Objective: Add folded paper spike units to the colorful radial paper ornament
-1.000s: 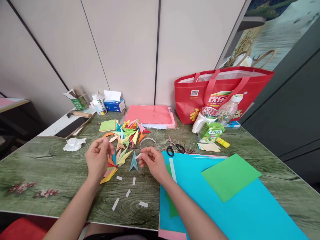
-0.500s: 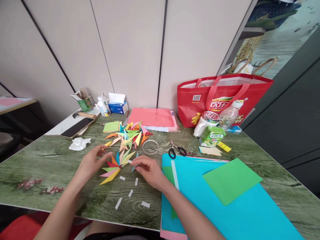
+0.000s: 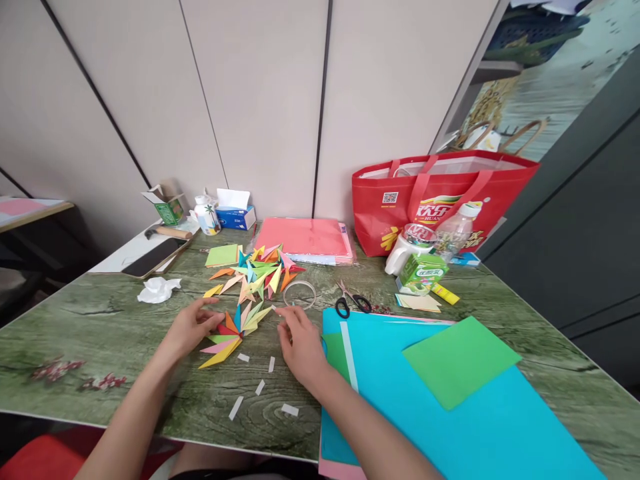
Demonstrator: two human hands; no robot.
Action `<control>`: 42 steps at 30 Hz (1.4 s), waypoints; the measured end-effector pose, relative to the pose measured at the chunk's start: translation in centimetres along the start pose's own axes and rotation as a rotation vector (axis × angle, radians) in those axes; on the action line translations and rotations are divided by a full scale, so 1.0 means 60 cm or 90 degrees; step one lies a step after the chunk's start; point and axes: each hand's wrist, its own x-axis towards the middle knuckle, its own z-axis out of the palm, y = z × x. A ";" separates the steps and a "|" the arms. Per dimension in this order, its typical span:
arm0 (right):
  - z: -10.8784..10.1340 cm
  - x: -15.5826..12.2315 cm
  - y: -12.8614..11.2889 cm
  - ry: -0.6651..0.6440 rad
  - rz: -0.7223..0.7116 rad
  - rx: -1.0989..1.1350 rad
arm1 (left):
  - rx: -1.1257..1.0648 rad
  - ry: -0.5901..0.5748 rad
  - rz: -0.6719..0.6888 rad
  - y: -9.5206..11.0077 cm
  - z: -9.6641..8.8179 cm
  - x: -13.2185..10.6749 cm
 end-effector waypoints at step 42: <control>-0.029 0.033 -0.006 0.220 0.190 0.390 | -0.382 -0.409 -0.157 0.080 0.069 -0.007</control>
